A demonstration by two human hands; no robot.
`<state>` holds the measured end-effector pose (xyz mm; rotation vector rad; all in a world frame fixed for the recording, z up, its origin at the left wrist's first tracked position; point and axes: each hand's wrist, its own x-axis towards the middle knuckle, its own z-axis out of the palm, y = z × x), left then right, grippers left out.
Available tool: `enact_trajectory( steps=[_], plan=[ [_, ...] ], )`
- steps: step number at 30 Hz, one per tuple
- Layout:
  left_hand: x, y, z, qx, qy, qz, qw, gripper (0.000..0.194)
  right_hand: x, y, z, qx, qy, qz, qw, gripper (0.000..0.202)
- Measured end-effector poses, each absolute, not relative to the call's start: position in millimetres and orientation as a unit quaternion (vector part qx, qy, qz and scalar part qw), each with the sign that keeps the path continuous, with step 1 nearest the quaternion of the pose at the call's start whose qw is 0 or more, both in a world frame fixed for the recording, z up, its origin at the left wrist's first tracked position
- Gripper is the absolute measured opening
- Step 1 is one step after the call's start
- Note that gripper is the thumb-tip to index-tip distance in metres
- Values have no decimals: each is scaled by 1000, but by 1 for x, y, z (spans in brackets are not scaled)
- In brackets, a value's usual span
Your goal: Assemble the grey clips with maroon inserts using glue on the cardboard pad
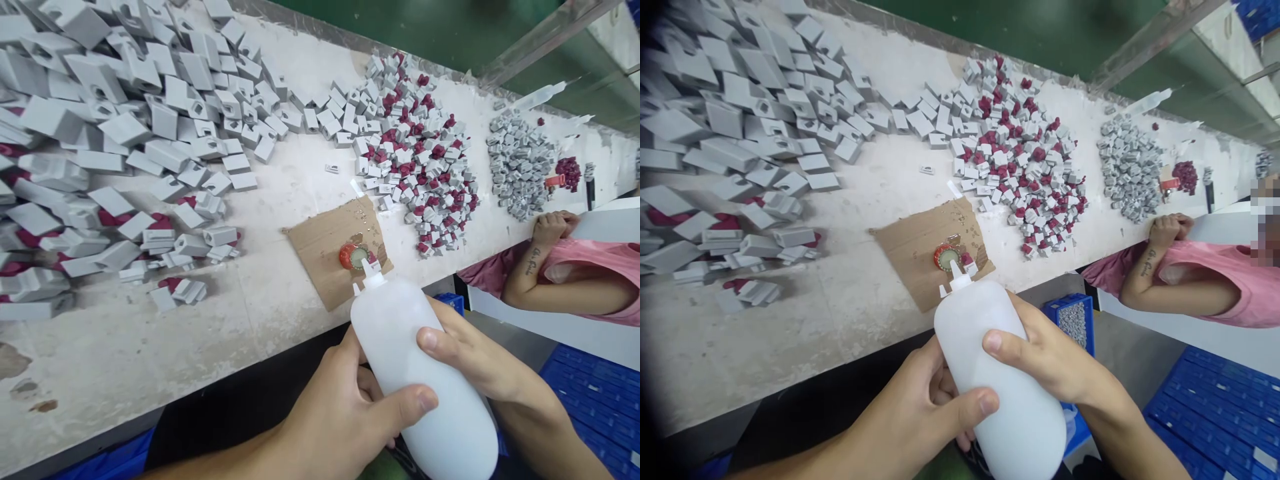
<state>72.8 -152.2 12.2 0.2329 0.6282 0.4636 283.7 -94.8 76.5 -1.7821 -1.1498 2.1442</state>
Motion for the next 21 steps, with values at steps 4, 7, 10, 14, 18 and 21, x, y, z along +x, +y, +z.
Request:
enact_trajectory(
  steps=[4,7,10,14,18,21],
  plan=[
    [74,-154,9,120,301,216,921,87,283,-93,77,-584,-390,709,64,67],
    [76,-156,6,121,298,225,920,89,282,-92,78,-580,-389,713,62,68],
    [78,-159,3,125,297,228,919,92,280,-91,78,-577,-388,716,65,70],
    [78,-160,1,145,305,218,916,96,279,-90,78,-566,-396,719,72,68],
    [76,-157,2,178,330,209,903,100,278,-90,75,-563,-410,712,88,72],
    [76,-156,-1,190,332,227,895,101,278,-92,68,-567,-416,702,111,81]
  ],
)
